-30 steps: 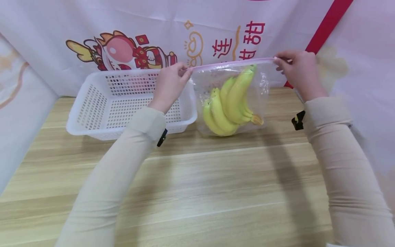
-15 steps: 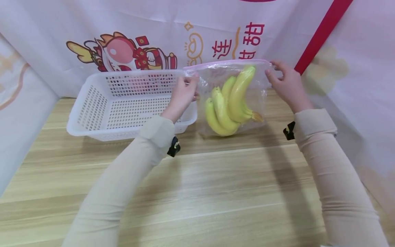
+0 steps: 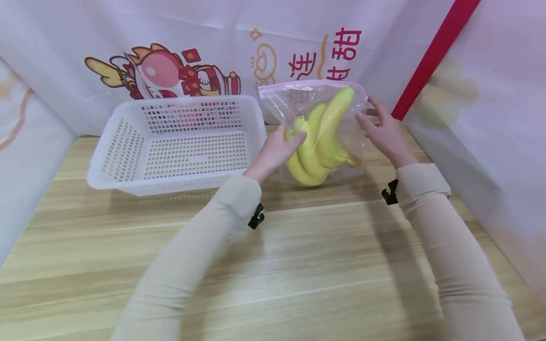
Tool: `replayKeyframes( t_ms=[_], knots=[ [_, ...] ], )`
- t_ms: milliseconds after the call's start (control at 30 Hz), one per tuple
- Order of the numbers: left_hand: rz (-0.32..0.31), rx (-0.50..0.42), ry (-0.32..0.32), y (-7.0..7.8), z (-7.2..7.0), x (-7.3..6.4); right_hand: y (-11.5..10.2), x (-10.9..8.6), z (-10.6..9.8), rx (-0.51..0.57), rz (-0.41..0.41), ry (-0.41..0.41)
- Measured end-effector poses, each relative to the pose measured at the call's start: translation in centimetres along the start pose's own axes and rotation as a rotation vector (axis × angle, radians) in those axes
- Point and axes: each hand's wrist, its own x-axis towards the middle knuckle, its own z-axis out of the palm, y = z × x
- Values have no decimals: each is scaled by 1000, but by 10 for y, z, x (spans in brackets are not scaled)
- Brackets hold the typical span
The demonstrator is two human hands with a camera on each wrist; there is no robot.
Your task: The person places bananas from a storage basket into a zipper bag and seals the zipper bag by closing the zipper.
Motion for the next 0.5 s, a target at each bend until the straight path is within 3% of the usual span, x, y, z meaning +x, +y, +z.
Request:
replayKeyframes(
  t_ms=[133, 333, 500],
  knots=[
    [12, 30, 4, -5, 10, 3, 5, 0, 9, 10, -50, -4],
    [43, 46, 53, -16, 21, 8, 14, 1, 27, -56, -105, -25],
    [-8, -25, 89, -24, 27, 9, 21, 2, 39, -46, -148, -38]
  ],
)
